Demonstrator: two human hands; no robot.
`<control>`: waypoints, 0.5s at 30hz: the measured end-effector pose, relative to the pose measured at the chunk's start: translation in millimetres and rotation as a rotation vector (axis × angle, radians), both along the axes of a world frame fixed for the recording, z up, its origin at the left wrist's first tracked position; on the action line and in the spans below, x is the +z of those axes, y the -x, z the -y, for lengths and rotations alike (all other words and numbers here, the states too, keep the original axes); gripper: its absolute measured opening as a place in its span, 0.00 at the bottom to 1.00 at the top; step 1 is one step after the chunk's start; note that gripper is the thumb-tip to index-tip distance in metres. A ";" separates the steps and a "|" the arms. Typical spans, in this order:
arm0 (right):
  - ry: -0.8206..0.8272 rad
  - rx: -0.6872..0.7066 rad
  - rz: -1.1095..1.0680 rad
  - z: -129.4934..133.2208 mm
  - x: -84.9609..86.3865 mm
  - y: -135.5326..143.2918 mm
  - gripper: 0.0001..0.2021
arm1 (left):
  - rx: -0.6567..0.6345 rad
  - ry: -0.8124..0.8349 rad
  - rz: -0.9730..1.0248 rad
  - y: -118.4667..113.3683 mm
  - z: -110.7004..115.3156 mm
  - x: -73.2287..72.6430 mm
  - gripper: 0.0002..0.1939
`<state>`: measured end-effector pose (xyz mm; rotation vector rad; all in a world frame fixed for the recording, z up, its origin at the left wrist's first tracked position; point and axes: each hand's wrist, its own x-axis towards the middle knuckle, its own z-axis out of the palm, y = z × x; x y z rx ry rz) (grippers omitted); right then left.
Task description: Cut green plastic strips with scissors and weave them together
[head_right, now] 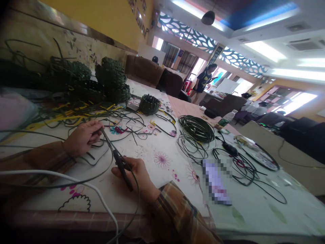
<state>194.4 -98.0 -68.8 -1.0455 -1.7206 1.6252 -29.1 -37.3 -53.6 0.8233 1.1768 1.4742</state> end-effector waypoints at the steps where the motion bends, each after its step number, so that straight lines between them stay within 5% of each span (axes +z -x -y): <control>1: -0.007 -0.007 0.010 0.4 0.0 0.2 0.19 | 0.005 -0.007 0.005 0.7 -0.7 -0.4 0.08; 7: -0.011 -0.010 0.038 -0.2 -0.2 1.0 0.16 | 0.065 -0.029 -0.001 4.6 -1.4 4.1 0.11; 15: 0.039 -0.020 -0.025 -3.2 -1.9 0.1 0.15 | -0.014 -0.001 -0.026 1.5 2.9 1.1 0.14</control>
